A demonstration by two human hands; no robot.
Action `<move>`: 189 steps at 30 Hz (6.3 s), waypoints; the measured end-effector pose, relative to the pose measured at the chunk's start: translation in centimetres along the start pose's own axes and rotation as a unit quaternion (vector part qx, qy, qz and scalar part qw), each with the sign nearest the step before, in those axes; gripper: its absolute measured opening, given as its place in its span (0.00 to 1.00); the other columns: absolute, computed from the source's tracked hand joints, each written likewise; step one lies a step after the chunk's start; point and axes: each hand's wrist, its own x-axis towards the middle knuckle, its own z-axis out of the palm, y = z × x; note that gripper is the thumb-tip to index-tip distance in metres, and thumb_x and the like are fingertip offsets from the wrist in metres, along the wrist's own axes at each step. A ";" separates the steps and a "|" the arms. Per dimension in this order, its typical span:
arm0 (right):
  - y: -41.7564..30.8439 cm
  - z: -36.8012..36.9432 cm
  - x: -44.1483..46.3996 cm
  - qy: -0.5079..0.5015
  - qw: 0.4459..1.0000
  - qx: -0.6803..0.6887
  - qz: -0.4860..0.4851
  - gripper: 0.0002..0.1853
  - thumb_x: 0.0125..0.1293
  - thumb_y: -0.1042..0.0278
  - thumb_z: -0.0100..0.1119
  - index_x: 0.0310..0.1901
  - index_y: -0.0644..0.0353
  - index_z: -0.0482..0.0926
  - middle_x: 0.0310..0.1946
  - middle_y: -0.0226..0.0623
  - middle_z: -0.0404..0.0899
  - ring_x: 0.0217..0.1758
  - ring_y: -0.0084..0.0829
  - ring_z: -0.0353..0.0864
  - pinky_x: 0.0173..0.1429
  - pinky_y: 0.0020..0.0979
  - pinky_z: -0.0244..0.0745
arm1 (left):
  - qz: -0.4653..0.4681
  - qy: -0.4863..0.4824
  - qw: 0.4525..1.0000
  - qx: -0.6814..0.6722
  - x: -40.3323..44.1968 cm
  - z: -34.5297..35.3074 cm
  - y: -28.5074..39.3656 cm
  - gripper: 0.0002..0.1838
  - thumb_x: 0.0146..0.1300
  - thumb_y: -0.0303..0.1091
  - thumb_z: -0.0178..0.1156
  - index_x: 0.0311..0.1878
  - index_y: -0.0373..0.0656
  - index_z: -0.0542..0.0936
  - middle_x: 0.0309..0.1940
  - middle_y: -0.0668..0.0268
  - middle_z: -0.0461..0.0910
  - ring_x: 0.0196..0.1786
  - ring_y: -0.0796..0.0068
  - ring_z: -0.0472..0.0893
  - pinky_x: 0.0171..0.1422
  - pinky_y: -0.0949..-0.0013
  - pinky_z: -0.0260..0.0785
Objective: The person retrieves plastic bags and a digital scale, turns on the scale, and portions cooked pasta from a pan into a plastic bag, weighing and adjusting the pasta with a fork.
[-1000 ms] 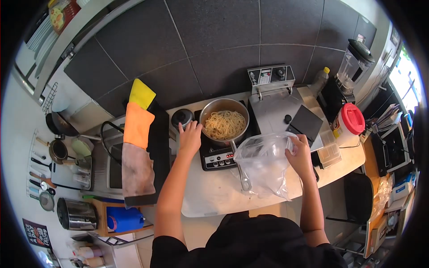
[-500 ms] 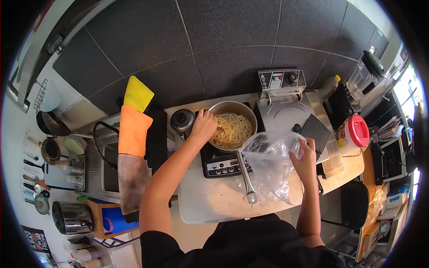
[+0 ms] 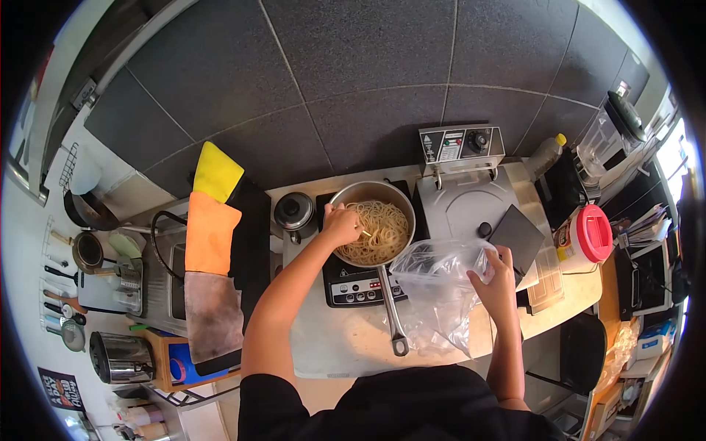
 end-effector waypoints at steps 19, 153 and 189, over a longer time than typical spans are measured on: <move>1.5 -1.4 0.9 0.042 0.999 -0.013 -0.022 0.25 0.44 0.76 0.64 0.47 0.71 0.71 0.47 0.46 0.66 0.37 0.41 0.73 0.41 0.33 0.70 | -0.088 0.206 0.974 0.022 -0.1 -1.5 0.8 0.11 0.52 0.41 0.60 0.26 0.44 0.79 0.28 0.65 0.77 0.43 0.68 0.70 0.47 0.61 0.53; -17.4 3.5 15.7 -0.295 0.905 0.236 -0.194 0.38 0.41 0.73 0.63 0.58 0.73 0.61 0.39 0.49 0.73 0.28 0.28 0.78 0.30 0.25 0.74 | 0.143 0.242 0.935 -0.214 -2.2 -12.8 3.9 0.07 0.53 0.30 0.58 0.28 0.36 0.80 0.23 0.53 0.77 0.26 0.62 0.79 0.29 0.65 0.69; -0.4 6.8 7.1 -0.111 0.881 0.453 -0.072 0.46 0.43 0.87 0.51 0.67 0.61 0.44 0.65 0.38 0.52 0.38 0.20 0.73 0.29 0.21 0.76 | 0.218 0.130 0.836 0.487 -6.8 -12.9 7.5 0.05 0.39 0.35 0.55 0.18 0.48 0.79 0.27 0.70 0.68 0.36 0.73 0.67 0.34 0.74 0.57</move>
